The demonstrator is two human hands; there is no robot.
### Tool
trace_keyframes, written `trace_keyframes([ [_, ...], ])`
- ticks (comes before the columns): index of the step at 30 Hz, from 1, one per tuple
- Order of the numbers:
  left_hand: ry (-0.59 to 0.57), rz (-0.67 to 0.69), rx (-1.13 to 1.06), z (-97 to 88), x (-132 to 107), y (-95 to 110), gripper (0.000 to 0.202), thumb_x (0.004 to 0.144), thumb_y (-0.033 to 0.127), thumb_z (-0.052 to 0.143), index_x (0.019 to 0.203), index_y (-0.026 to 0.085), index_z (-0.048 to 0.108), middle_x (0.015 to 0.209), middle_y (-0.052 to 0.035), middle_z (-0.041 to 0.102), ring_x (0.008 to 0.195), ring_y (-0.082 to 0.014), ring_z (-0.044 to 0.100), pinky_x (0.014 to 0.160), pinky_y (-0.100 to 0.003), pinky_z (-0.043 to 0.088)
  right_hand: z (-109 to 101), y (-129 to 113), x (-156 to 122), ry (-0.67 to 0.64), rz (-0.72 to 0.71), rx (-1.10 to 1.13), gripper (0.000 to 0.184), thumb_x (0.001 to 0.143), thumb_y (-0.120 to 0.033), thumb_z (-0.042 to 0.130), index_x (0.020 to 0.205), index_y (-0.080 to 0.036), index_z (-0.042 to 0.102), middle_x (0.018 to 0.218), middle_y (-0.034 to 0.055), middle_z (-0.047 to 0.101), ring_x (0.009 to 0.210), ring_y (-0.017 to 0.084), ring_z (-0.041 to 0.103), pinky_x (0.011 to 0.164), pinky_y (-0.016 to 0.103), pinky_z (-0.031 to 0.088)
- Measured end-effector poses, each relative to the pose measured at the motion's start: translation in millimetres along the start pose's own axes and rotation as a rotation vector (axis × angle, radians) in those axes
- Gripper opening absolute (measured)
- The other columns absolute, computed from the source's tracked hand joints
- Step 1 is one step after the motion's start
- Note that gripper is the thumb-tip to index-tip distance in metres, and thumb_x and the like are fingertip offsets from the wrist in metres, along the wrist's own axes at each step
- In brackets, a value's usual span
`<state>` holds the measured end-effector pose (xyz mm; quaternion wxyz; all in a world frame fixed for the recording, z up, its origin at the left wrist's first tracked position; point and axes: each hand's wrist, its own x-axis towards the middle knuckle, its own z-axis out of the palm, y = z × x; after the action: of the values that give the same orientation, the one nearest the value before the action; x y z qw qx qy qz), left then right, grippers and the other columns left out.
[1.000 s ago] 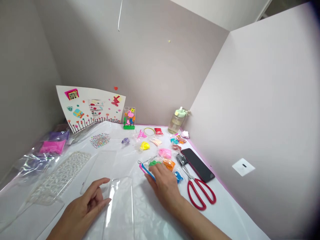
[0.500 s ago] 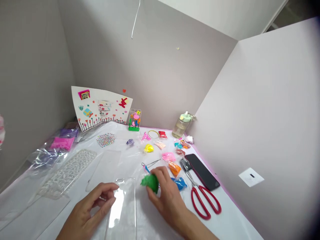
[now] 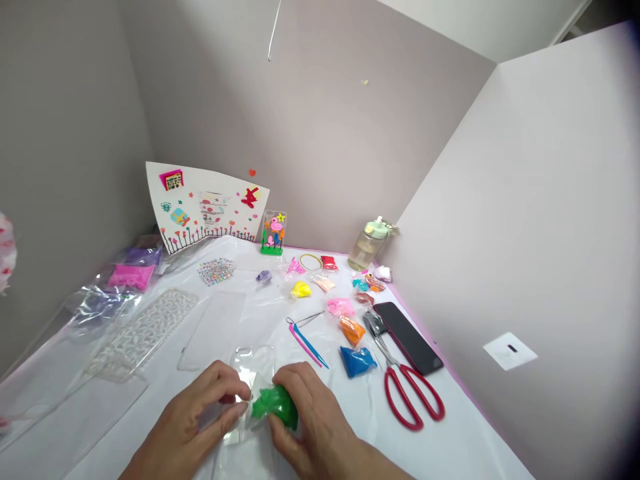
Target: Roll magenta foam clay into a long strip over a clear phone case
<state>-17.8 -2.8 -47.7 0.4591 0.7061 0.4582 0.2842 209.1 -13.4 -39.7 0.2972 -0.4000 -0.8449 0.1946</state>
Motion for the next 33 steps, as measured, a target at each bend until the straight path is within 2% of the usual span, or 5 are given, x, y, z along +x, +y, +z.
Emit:
trace_keyframes([
  [6,-0.071,-0.005,-0.018,0.7,-3.3,-2.5,0.017,0.095,0.037,0.06,0.112,0.037,0.064,0.103,0.0044,0.058,0.098,-0.0159,0.06,0.089,-0.023,0.044,-0.5,-3.2,1.7,0.054,-0.006,-0.005,0.028,0.089,-0.014,0.054,0.115,-0.022,0.047,0.104,0.0082,0.062,0.094,0.022,0.059,0.081,0.034,0.052],
  [12,0.04,-0.004,0.004,5.8,-4.7,-3.5,0.037,0.095,0.045,0.058,0.132,0.04,0.061,0.09,0.0024,0.06,0.088,-0.0176,0.062,0.086,-0.026,0.05,-0.6,-3.2,2.6,0.087,0.087,0.007,0.024,0.088,-0.017,0.056,0.11,-0.022,0.05,0.094,0.0036,0.063,0.078,0.017,0.06,0.071,0.029,0.049],
  [16,-0.009,0.007,-0.047,2.8,-2.8,-2.2,0.041,0.097,0.047,0.051,0.137,0.041,0.057,0.112,-0.0005,0.066,0.109,-0.0211,0.062,0.099,-0.03,0.049,1.1,-3.8,1.6,0.074,0.071,-0.024,0.027,0.087,-0.017,0.058,0.112,-0.022,0.048,0.094,0.0035,0.063,0.075,0.017,0.059,0.069,0.027,0.049],
  [22,-0.033,-0.031,-0.159,-2.3,1.6,-1.1,0.032,0.095,0.047,0.054,0.123,0.04,0.07,0.117,0.0008,0.071,0.113,-0.0242,0.065,0.099,-0.033,0.051,3.6,-5.6,1.8,0.064,-0.085,-0.101,0.023,0.086,-0.016,0.055,0.107,-0.021,0.046,0.093,0.0061,0.063,0.082,0.02,0.059,0.07,0.028,0.049],
  [33,-0.073,0.044,-0.101,-2.9,-0.9,12.2,0.019,0.087,0.033,0.067,0.105,0.033,0.075,0.098,0.0002,0.073,0.1,-0.0243,0.067,0.09,-0.032,0.053,9.9,-1.9,-2.9,-0.028,-0.017,-0.053,0.024,0.083,-0.021,0.057,0.106,-0.022,0.049,0.093,0.0055,0.064,0.079,0.019,0.059,0.069,0.027,0.048],
])
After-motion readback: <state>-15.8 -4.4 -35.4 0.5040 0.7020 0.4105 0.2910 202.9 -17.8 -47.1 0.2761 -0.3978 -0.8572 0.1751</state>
